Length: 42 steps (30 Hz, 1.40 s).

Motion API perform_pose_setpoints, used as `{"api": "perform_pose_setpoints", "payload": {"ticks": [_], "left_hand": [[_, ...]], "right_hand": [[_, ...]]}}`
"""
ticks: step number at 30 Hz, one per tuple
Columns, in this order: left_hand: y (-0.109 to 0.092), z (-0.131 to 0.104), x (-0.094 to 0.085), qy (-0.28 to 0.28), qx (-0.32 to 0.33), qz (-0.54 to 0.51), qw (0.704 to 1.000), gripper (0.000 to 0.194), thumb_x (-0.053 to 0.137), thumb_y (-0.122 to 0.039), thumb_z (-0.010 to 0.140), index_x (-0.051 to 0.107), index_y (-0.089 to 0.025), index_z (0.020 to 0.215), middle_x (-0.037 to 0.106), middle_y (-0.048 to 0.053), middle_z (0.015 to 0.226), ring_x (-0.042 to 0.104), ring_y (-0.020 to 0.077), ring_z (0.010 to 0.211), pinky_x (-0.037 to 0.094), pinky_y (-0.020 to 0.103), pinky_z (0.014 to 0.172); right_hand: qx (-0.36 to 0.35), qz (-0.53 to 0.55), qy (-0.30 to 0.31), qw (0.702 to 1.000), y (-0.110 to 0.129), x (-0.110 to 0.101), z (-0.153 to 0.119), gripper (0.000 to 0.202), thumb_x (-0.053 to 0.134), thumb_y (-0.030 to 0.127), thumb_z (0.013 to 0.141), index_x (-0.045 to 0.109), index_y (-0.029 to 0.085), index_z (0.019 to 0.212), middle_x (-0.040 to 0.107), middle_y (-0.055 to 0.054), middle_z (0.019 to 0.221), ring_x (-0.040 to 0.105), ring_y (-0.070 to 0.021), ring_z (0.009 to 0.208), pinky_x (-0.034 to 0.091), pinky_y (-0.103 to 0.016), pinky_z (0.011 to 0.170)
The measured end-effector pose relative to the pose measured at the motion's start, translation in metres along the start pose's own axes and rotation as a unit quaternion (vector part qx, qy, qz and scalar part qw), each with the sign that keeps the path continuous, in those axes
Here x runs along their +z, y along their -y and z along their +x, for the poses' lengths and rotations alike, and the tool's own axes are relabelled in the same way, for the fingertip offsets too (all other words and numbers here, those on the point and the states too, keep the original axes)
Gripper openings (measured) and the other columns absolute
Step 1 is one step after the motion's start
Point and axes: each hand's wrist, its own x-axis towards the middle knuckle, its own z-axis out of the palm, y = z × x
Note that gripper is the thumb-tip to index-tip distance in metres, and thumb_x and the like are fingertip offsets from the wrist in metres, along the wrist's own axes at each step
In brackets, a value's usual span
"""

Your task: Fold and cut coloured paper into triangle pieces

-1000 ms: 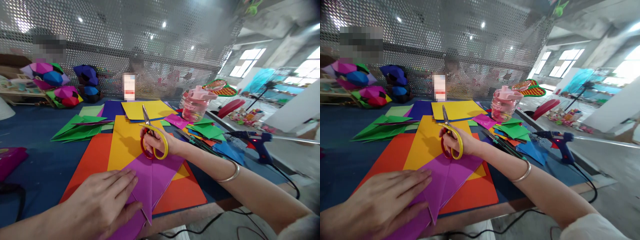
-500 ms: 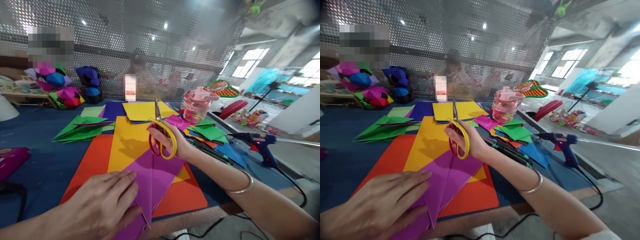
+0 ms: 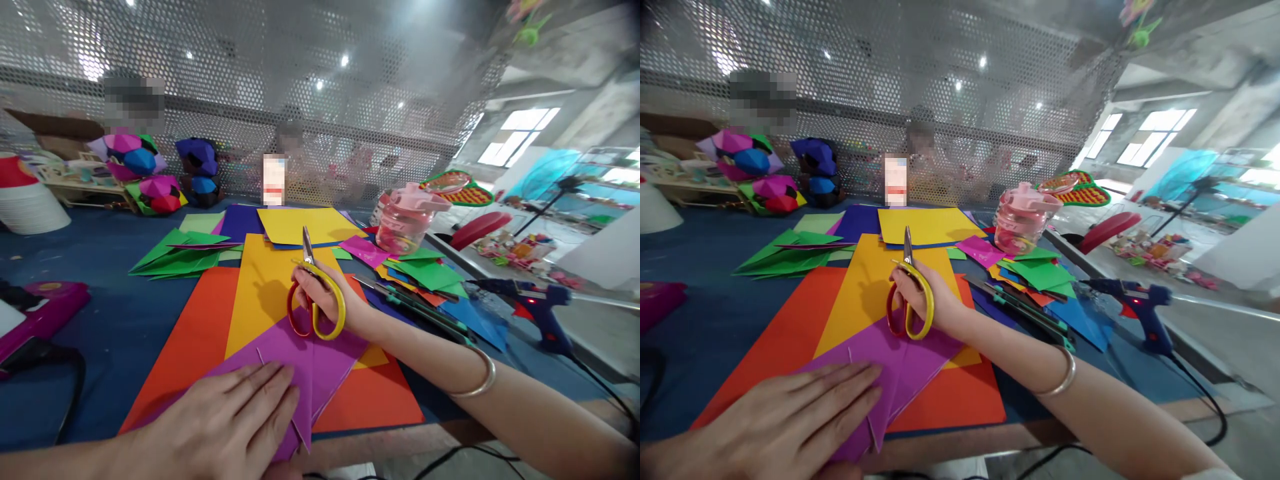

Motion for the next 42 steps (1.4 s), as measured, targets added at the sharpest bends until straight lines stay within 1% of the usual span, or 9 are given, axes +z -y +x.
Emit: {"api": "perform_pose_setpoints", "payload": {"ticks": [5,9,16,21,25,28,34,40,42], "left_hand": [[0.000,0.003,-0.003,0.036,0.017,0.000,0.999,0.050,0.030,-0.041,0.110,0.075,-0.018,0.113,0.074,0.001,0.121,0.073,0.0173,0.105,0.053,0.028,0.087],[-0.001,0.004,-0.005,0.052,0.017,0.011,0.998,0.052,0.029,-0.042,0.110,0.075,-0.017,0.113,0.075,0.003,0.119,0.073,0.0185,0.105,0.054,0.030,0.085],[0.000,0.003,-0.004,0.066,0.050,0.016,0.996,0.043,0.043,-0.043,0.107,0.073,-0.014,0.115,0.076,0.006,0.118,0.073,0.0203,0.100,0.055,0.030,0.086],[0.003,0.004,-0.006,0.075,0.059,0.004,0.995,0.044,0.044,-0.042,0.106,0.072,-0.010,0.118,0.073,0.010,0.123,0.071,0.0235,0.108,0.055,0.032,0.090],[0.003,0.005,-0.007,0.087,0.070,-0.001,0.994,0.041,0.049,-0.040,0.104,0.070,-0.009,0.120,0.073,0.012,0.124,0.070,0.0244,0.112,0.055,0.032,0.092],[0.004,0.005,-0.006,0.084,0.066,-0.003,0.994,0.041,0.048,-0.040,0.104,0.072,-0.009,0.118,0.073,0.012,0.123,0.070,0.0251,0.111,0.056,0.033,0.093],[0.001,0.003,-0.006,0.094,0.065,-0.001,0.993,0.041,0.048,-0.039,0.104,0.070,-0.009,0.120,0.072,0.011,0.125,0.071,0.0255,0.110,0.057,0.033,0.088],[0.001,-0.002,-0.006,0.098,0.044,-0.007,0.994,0.048,0.034,-0.040,0.109,0.069,-0.011,0.123,0.071,0.010,0.127,0.071,0.0249,0.111,0.057,0.033,0.085],[0.001,-0.001,-0.006,0.103,0.055,-0.005,0.993,0.045,0.036,-0.039,0.108,0.069,-0.011,0.123,0.072,0.011,0.126,0.071,0.0249,0.111,0.056,0.033,0.086]], "right_hand": [[-0.002,0.006,-0.004,1.000,0.000,0.003,0.001,0.025,0.049,0.043,0.099,0.048,0.023,0.084,0.054,0.004,0.060,0.051,-0.0120,0.050,0.039,-0.023,0.047],[0.006,0.021,0.031,0.999,0.003,0.017,0.000,0.028,0.046,0.045,0.101,0.047,0.023,0.084,0.054,0.005,0.062,0.049,-0.0101,0.047,0.037,-0.022,0.043],[-0.032,0.024,0.087,0.995,0.010,0.047,0.003,0.021,0.047,0.037,0.102,0.048,0.021,0.087,0.056,0.004,0.064,0.052,-0.0097,0.052,0.043,-0.020,0.049],[0.032,-0.009,0.059,0.998,0.008,0.028,0.008,0.023,0.051,0.040,0.099,0.051,0.022,0.085,0.059,0.003,0.062,0.052,-0.0108,0.047,0.040,-0.022,0.044],[0.045,-0.019,0.013,0.999,0.002,0.011,0.012,0.032,0.049,0.047,0.099,0.048,0.023,0.078,0.054,0.005,0.057,0.048,-0.0107,0.044,0.038,-0.023,0.042],[0.040,-0.020,0.005,0.999,0.004,0.017,0.011,0.031,0.048,0.047,0.100,0.048,0.023,0.081,0.054,0.005,0.059,0.050,-0.0110,0.049,0.040,-0.023,0.046],[0.002,-0.013,0.047,0.999,0.014,0.042,0.007,0.029,0.044,0.043,0.102,0.049,0.022,0.083,0.057,0.002,0.065,0.054,-0.0117,0.054,0.044,-0.025,0.054],[0.030,0.008,0.039,0.999,-0.002,0.020,0.008,0.027,0.047,0.045,0.100,0.050,0.022,0.086,0.058,0.005,0.065,0.051,-0.0100,0.044,0.042,-0.022,0.044],[0.022,0.013,0.032,0.999,-0.005,0.018,0.007,0.028,0.045,0.046,0.101,0.049,0.023,0.086,0.058,0.005,0.065,0.051,-0.0102,0.043,0.041,-0.023,0.042]]}}
